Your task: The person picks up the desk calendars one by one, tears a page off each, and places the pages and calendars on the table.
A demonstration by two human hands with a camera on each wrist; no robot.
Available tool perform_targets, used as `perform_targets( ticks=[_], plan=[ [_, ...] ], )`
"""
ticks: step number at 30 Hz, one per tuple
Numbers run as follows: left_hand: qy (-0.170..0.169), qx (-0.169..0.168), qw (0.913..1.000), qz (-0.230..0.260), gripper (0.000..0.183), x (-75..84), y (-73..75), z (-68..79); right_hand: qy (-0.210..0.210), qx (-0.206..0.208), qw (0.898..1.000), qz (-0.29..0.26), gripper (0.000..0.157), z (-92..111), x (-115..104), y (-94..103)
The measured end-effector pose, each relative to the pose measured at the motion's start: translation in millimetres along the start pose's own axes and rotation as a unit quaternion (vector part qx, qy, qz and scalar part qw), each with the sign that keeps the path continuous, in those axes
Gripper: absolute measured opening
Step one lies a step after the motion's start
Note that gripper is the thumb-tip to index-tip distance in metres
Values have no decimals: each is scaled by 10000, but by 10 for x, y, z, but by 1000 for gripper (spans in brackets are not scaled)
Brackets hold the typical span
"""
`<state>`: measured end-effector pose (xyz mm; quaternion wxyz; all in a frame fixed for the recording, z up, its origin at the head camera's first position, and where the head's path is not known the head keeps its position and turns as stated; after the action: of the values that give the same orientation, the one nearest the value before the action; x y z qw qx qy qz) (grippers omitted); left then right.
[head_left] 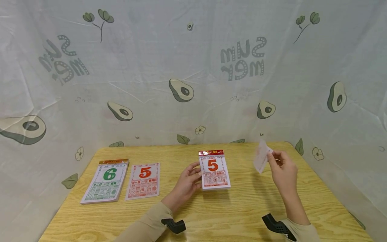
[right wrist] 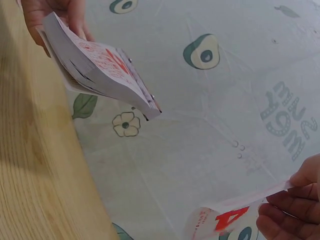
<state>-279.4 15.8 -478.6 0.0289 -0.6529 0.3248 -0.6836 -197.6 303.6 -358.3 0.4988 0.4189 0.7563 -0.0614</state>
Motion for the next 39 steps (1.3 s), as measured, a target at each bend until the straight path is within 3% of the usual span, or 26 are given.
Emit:
perform_targets(
  ticks=[7,24,39],
  plan=[
    [-74,38,9999,-135,40,5,108,-8,200,21,9996,216,16,12,-12,-8],
    [-72,569,9981,-245,44,118,464,94,357,-135,9989,264,14,37,19,-35],
    [-69,1094,9928,-492,46,282,655,162,486,-311,9976,376,12,96,21,-159]
  ],
)
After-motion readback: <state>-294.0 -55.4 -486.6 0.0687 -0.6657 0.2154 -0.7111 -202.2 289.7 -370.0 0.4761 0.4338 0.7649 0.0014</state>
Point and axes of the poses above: each hand's wrist, its own z-axis away from the middle knuckle, its own y-axis out of the back of the hand, x = y × z, the point moved 5 cm from there along -z, towards the middle knuckle, and after that the axes turned 6 degrees about -y, right-handed, at the moved point
